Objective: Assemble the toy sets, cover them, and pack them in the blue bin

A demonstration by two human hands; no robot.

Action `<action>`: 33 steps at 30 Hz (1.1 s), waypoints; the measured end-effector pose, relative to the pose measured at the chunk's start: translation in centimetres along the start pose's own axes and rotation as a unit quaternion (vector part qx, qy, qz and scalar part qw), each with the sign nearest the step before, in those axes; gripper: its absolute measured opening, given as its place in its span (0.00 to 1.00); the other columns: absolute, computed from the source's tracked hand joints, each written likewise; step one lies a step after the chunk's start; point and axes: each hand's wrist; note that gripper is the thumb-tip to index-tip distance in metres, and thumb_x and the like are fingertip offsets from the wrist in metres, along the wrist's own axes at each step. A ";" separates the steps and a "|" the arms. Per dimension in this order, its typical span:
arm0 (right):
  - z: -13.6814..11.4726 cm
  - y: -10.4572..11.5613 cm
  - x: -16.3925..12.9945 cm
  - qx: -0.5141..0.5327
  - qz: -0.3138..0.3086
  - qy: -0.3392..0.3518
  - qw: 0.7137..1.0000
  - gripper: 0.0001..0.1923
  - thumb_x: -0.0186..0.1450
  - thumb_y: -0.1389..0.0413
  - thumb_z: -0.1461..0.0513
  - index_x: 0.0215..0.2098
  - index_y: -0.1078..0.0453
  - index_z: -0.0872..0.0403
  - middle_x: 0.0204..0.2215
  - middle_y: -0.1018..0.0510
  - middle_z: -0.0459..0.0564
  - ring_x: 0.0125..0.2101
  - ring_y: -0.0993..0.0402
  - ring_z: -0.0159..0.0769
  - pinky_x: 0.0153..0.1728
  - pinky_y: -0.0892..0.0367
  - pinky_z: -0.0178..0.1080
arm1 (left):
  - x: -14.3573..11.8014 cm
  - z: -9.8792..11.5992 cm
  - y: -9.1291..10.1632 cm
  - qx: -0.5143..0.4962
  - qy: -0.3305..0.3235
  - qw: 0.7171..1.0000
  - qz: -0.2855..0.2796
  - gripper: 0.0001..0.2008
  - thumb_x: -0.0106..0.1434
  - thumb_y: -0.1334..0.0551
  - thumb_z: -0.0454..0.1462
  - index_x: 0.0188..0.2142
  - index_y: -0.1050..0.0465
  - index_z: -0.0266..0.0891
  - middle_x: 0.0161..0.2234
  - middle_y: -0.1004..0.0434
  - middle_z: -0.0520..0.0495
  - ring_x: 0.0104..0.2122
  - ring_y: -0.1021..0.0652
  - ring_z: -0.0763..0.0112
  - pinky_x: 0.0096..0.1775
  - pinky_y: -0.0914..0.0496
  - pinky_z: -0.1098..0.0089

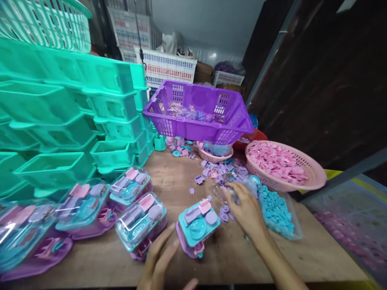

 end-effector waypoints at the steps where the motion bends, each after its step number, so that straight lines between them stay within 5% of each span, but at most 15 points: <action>1: 0.7 -0.5 1.5 -0.053 0.001 -0.009 0.999 0.13 0.70 0.47 0.57 0.44 0.23 0.52 0.44 0.18 0.56 0.46 0.22 0.48 0.50 0.29 0.48 | 0.6 0.1 -0.7 -0.004 0.014 1.000 -0.020 0.43 0.60 0.28 0.34 0.70 0.46 0.44 0.66 0.36 0.31 0.66 0.31 0.44 0.60 0.27 0.51; 5: 1.8 -2.4 4.6 -0.145 -0.002 -0.038 0.989 0.07 0.64 0.45 0.66 0.33 0.23 0.53 0.33 0.20 0.59 0.38 0.22 0.52 0.35 0.32 0.46 | 2.3 -0.1 -2.6 -0.026 0.068 0.995 -0.070 0.49 0.61 0.31 0.34 0.73 0.58 0.40 0.69 0.41 0.29 0.69 0.36 0.44 0.63 0.31 0.47; 9: 0.7 -2.0 3.7 -0.159 0.045 -0.033 0.986 0.09 0.69 0.47 0.62 0.36 0.25 0.53 0.36 0.21 0.57 0.34 0.23 0.47 0.31 0.36 0.42 | 2.9 0.2 -2.8 -0.070 0.102 0.991 -0.058 0.50 0.61 0.30 0.36 0.73 0.58 0.40 0.71 0.44 0.31 0.70 0.40 0.44 0.66 0.35 0.47; 13: -1.4 -0.5 0.0 -0.130 0.197 0.108 0.966 0.10 0.72 0.45 0.57 0.36 0.24 0.51 0.34 0.19 0.53 0.35 0.22 0.41 0.35 0.32 0.40 | 5.4 1.3 -2.0 -0.132 0.151 0.978 -0.060 0.42 0.68 0.36 0.42 0.73 0.57 0.39 0.72 0.46 0.32 0.71 0.41 0.48 0.67 0.38 0.44; 15: -2.3 0.1 -2.2 -0.105 0.216 0.197 0.950 0.04 0.69 0.40 0.59 0.38 0.23 0.47 0.34 0.18 0.50 0.33 0.21 0.39 0.38 0.30 0.40 | 7.2 1.5 -1.4 -0.173 0.165 0.967 -0.090 0.40 0.69 0.37 0.42 0.73 0.54 0.38 0.71 0.42 0.33 0.70 0.38 0.49 0.68 0.38 0.45; 19: -3.4 1.1 -5.4 -0.022 0.169 0.266 0.949 0.19 0.64 0.36 0.63 0.52 0.27 0.41 0.46 0.18 0.49 0.41 0.20 0.42 0.42 0.26 0.43 | 8.9 1.2 -0.5 -0.219 0.160 0.959 -0.084 0.28 0.69 0.38 0.37 0.68 0.39 0.40 0.64 0.29 0.40 0.63 0.27 0.57 0.66 0.34 0.54; 23: -4.0 2.3 -5.8 0.061 0.097 0.194 0.974 0.29 0.69 0.43 0.55 0.68 0.40 0.44 0.58 0.26 0.56 0.56 0.26 0.53 0.50 0.28 0.52 | 8.1 0.6 -0.4 -0.224 0.102 0.966 -0.074 0.25 0.70 0.40 0.34 0.65 0.37 0.43 0.63 0.27 0.44 0.63 0.28 0.61 0.68 0.38 0.54; 27: -4.8 2.6 -4.9 0.009 -0.012 0.137 0.990 0.33 0.69 0.47 0.44 0.68 0.40 0.43 0.62 0.27 0.56 0.58 0.29 0.59 0.55 0.32 0.61 | 7.2 0.3 -0.2 -0.222 0.071 0.967 -0.102 0.29 0.67 0.42 0.29 0.65 0.38 0.47 0.65 0.29 0.45 0.67 0.33 0.60 0.71 0.46 0.50; 33: -6.2 2.2 -4.4 0.024 -0.064 0.080 0.994 0.32 0.66 0.44 0.42 0.65 0.38 0.42 0.56 0.23 0.52 0.51 0.22 0.51 0.46 0.24 0.50 | 6.1 -0.2 -0.1 -0.246 0.109 0.954 -0.132 0.44 0.59 0.35 0.32 0.72 0.51 0.41 0.70 0.40 0.38 0.70 0.37 0.52 0.71 0.46 0.47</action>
Point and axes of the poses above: each hand's wrist, its own x-axis towards the middle knuckle, its own y-axis out of the back of the hand, z = x × y
